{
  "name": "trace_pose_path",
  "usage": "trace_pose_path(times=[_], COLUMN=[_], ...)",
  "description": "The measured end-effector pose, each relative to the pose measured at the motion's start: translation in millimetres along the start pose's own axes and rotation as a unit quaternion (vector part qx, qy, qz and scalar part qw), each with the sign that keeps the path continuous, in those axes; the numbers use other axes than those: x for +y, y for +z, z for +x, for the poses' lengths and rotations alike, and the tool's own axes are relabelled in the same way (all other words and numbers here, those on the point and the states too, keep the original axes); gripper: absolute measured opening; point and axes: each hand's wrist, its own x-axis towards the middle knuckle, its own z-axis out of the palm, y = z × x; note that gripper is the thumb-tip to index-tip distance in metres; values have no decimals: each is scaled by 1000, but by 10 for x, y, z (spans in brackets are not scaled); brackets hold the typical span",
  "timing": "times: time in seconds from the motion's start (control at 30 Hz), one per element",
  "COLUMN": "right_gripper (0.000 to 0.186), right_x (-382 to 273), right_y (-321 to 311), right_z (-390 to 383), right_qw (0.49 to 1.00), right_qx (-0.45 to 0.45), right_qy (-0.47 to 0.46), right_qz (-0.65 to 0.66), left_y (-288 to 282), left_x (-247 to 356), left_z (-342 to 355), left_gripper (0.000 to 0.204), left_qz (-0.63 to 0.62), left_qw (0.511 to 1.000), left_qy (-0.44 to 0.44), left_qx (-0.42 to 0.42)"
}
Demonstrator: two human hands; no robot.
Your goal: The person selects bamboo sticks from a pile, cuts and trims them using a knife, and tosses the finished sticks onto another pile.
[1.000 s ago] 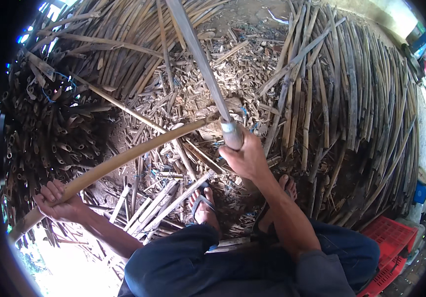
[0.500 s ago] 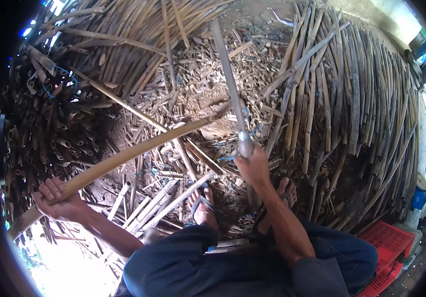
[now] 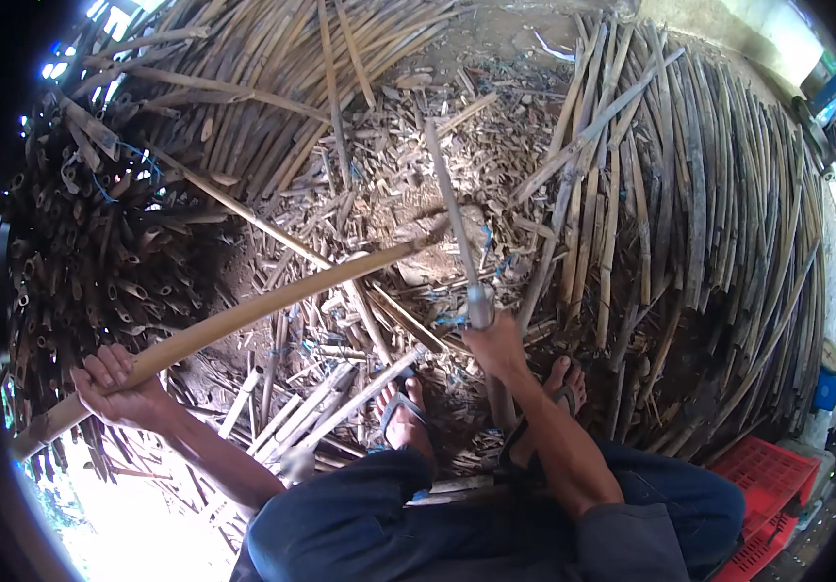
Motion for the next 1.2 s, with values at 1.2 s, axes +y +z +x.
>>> trace_pose_path(times=[1.2], right_gripper=[44], right_x=[133], right_y=[249], right_z=[61], right_qw=[967], right_qx=[98], right_qy=[-177], right_qz=[-157], left_y=[-162], left_x=[-93], left_z=[68], left_gripper=[39], left_qz=[-30], left_qw=[999], left_qy=[-27], left_qx=[-9])
